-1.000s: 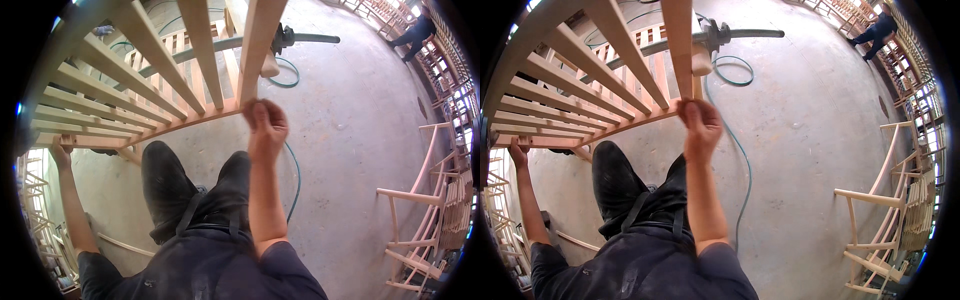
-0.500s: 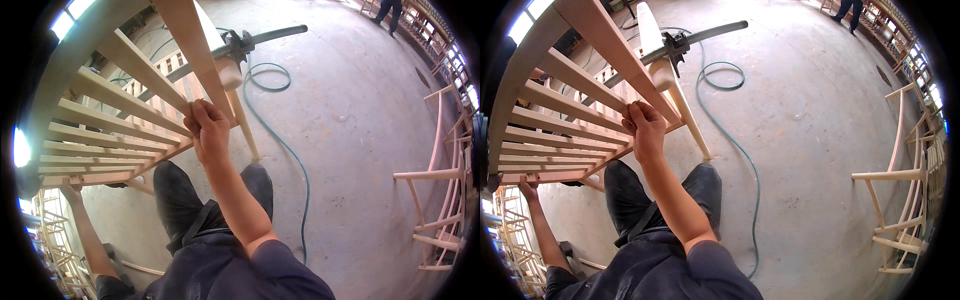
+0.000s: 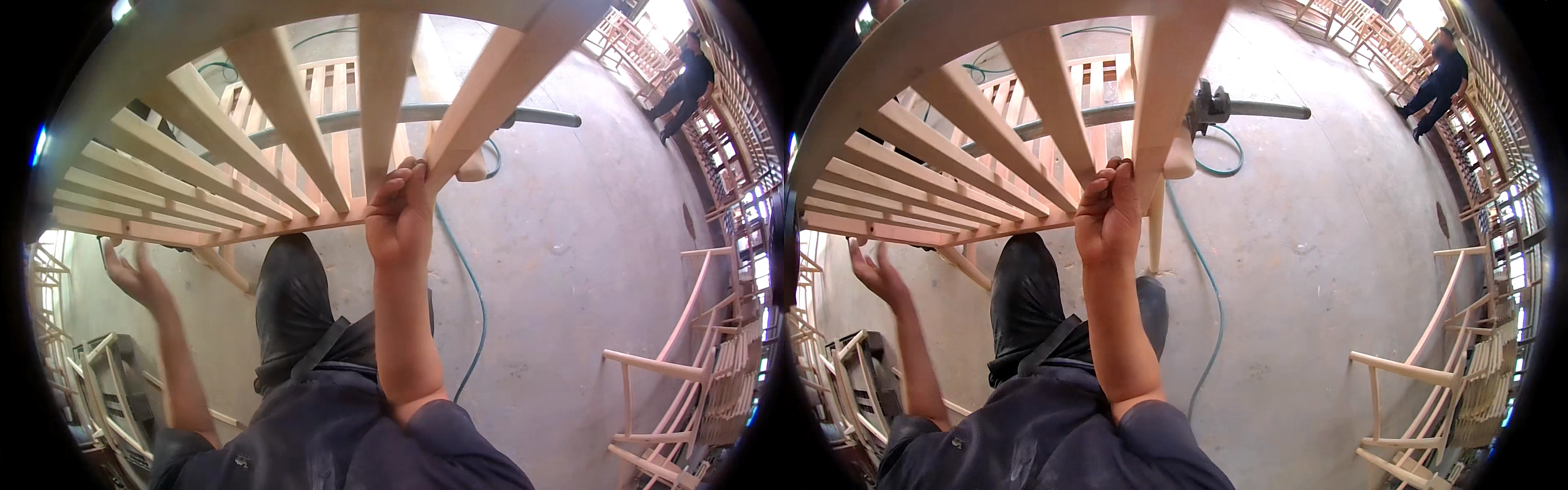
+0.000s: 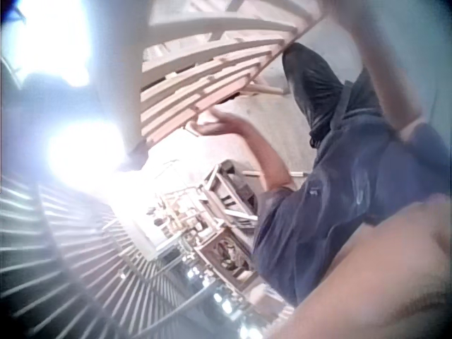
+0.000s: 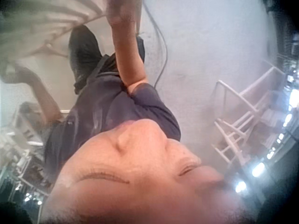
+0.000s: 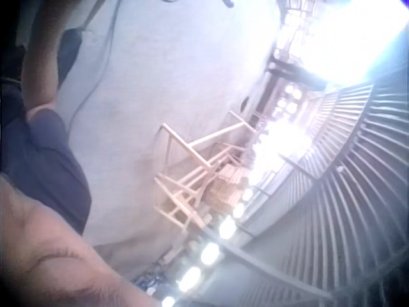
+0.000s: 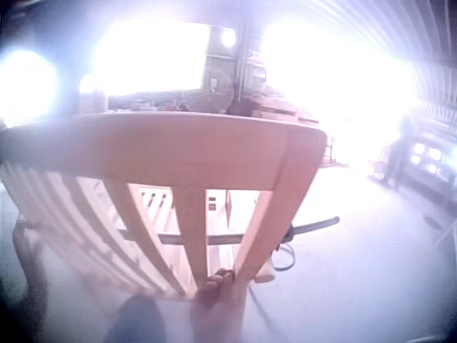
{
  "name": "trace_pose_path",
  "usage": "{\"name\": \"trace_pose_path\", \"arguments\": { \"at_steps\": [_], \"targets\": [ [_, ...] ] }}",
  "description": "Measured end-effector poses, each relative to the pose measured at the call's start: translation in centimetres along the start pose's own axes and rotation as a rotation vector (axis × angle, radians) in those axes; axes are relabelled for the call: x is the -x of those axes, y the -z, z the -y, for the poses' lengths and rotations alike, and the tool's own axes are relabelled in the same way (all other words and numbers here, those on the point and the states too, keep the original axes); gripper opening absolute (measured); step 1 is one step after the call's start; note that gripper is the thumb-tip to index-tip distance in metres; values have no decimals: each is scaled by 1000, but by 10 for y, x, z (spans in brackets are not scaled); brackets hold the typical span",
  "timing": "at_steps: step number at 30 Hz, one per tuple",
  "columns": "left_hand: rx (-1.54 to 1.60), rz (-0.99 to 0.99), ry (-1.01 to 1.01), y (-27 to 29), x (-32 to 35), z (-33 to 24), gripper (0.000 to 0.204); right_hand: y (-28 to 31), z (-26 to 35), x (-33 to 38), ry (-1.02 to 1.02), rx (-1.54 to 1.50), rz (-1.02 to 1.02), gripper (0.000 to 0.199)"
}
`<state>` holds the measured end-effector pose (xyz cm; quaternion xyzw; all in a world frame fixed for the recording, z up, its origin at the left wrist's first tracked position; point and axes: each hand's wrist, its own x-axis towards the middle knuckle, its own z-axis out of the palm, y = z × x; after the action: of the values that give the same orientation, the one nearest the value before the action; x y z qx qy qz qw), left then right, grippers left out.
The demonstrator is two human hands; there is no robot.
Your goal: The person assembles wooden chairs by inserting screws into pre-drilled holes and using a pneumatic drill to fasten them. They handle the chair frame, align parts, and secure joints with screws and a drill, working on multiple chairs in a workshop.
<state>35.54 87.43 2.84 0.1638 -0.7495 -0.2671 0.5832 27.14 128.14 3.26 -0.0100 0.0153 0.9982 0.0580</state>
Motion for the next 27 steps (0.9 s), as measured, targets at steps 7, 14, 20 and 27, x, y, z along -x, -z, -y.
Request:
{"name": "trace_pose_path", "arguments": {
  "at_steps": [7, 14, 20, 27],
  "targets": [
    [701, 929, -163, -51, 129, -175, 40, 4, 2, -1, -29, 156, -107, 14],
    [893, 947, 7, -123, 144, -267, 35, 8, 15, -2, -156, 230, -46, 26],
    [871, 952, -42, -131, 146, -268, 33, 17, 19, -8, -119, 251, -32, 27],
    [798, 912, -207, -139, 142, -271, 30, 3, 15, 12, -106, 288, -15, 33]
  ]
}}
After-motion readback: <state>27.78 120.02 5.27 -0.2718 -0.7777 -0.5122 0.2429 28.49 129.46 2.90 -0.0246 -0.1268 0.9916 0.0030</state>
